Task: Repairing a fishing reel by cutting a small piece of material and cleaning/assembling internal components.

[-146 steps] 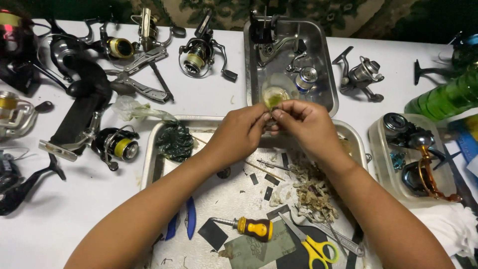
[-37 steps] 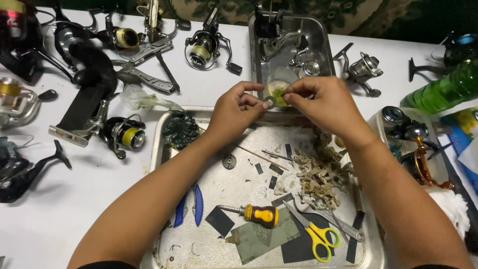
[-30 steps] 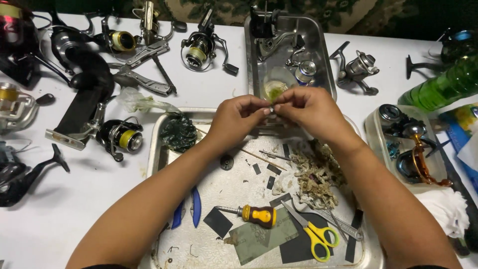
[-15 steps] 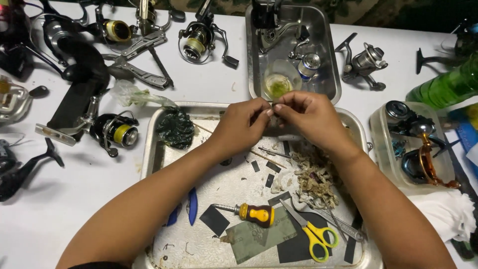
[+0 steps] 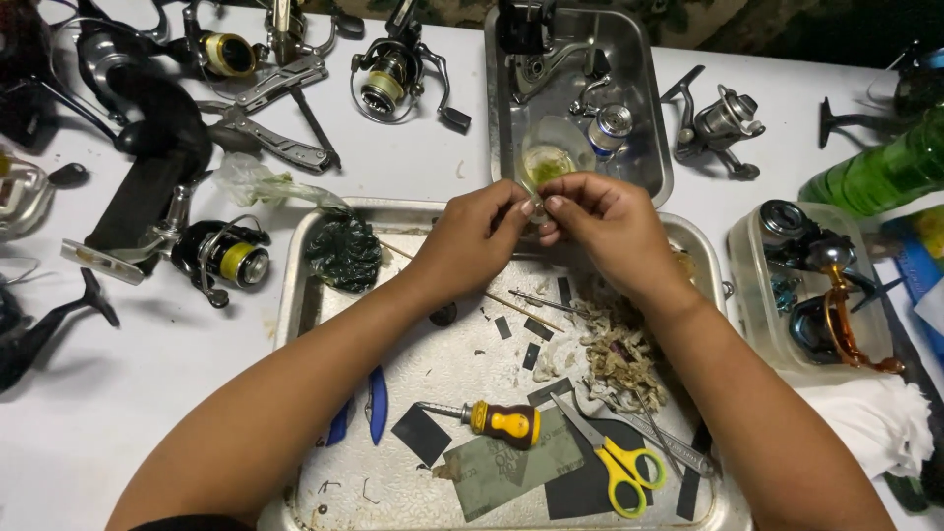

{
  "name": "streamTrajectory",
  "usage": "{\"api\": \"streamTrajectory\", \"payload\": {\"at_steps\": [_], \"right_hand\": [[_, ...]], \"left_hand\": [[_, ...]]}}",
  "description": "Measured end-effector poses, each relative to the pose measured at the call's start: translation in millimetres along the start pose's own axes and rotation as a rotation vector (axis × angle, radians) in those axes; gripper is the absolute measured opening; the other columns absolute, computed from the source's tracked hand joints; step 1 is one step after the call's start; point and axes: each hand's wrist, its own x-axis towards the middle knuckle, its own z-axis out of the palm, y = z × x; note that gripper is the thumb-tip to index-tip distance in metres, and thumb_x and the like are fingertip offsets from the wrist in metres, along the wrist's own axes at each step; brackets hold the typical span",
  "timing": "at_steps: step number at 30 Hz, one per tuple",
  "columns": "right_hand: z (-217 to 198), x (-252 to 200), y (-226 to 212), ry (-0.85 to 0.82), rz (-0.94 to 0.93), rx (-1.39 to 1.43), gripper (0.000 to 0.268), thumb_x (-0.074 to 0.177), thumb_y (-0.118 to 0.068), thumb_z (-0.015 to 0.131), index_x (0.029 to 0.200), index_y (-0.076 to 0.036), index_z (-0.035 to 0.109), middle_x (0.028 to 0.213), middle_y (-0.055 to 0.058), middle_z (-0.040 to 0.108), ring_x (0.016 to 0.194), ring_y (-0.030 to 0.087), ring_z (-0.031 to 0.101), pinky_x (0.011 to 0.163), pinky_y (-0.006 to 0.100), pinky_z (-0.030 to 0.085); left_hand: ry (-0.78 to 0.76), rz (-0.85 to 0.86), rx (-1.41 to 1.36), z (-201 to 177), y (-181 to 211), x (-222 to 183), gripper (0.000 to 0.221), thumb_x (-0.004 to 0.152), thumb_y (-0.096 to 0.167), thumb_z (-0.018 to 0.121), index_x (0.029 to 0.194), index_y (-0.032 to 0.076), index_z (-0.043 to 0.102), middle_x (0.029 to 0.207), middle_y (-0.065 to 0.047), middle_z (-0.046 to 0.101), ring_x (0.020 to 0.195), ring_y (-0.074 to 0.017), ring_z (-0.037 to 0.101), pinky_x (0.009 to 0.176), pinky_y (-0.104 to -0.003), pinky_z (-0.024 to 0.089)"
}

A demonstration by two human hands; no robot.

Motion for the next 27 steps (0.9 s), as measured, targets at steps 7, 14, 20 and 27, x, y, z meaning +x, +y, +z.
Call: {"api": "streamTrajectory", "payload": {"at_steps": [7, 14, 20, 27], "right_hand": [[4, -8, -8, 0.096, 0.010, 0.029, 0.021, 0.096, 0.002, 0.065, 0.116, 0.007, 0.069, 0.084, 0.018, 0.073, 0.071, 0.019, 0.073, 0.066, 0.032, 0.068], [-3, -5, -9, 0.101, -0.017, 0.043, 0.022, 0.094, 0.005, 0.068, 0.115, 0.006, 0.070, 0.089, 0.017, 0.073, 0.075, 0.019, 0.073, 0.069, 0.033, 0.069], [15, -17, -26, 0.027, 0.061, -0.041, 0.024, 0.089, 0.001, 0.074, 0.112, 0.007, 0.072, 0.081, 0.014, 0.071, 0.069, 0.015, 0.068, 0.063, 0.031, 0.067], [8, -15, -16, 0.027, 0.082, -0.012, 0.020, 0.091, 0.000, 0.072, 0.109, 0.008, 0.072, 0.080, 0.016, 0.070, 0.070, 0.017, 0.069, 0.066, 0.034, 0.067]], "left_hand": [[-0.017, -0.049, -0.016, 1, -11, 4, 0.021, 0.101, 0.020, 0.053, 0.086, 0.010, 0.064, 0.064, -0.013, 0.064, 0.066, -0.0302, 0.065, 0.065, -0.040, 0.051], [-0.041, -0.040, 0.032, -4, -13, 7, 0.022, 0.100, 0.020, 0.052, 0.084, 0.009, 0.062, 0.063, -0.016, 0.062, 0.065, -0.0326, 0.065, 0.064, -0.042, 0.050], [-0.099, 0.016, 0.019, -6, -7, 6, 0.023, 0.101, 0.020, 0.049, 0.086, 0.008, 0.062, 0.067, -0.019, 0.062, 0.071, -0.0371, 0.066, 0.068, -0.044, 0.052], [-0.117, 0.042, -0.005, -3, -2, 3, 0.021, 0.101, 0.021, 0.050, 0.089, 0.010, 0.063, 0.068, -0.016, 0.063, 0.074, -0.0353, 0.067, 0.071, -0.044, 0.053]]}}
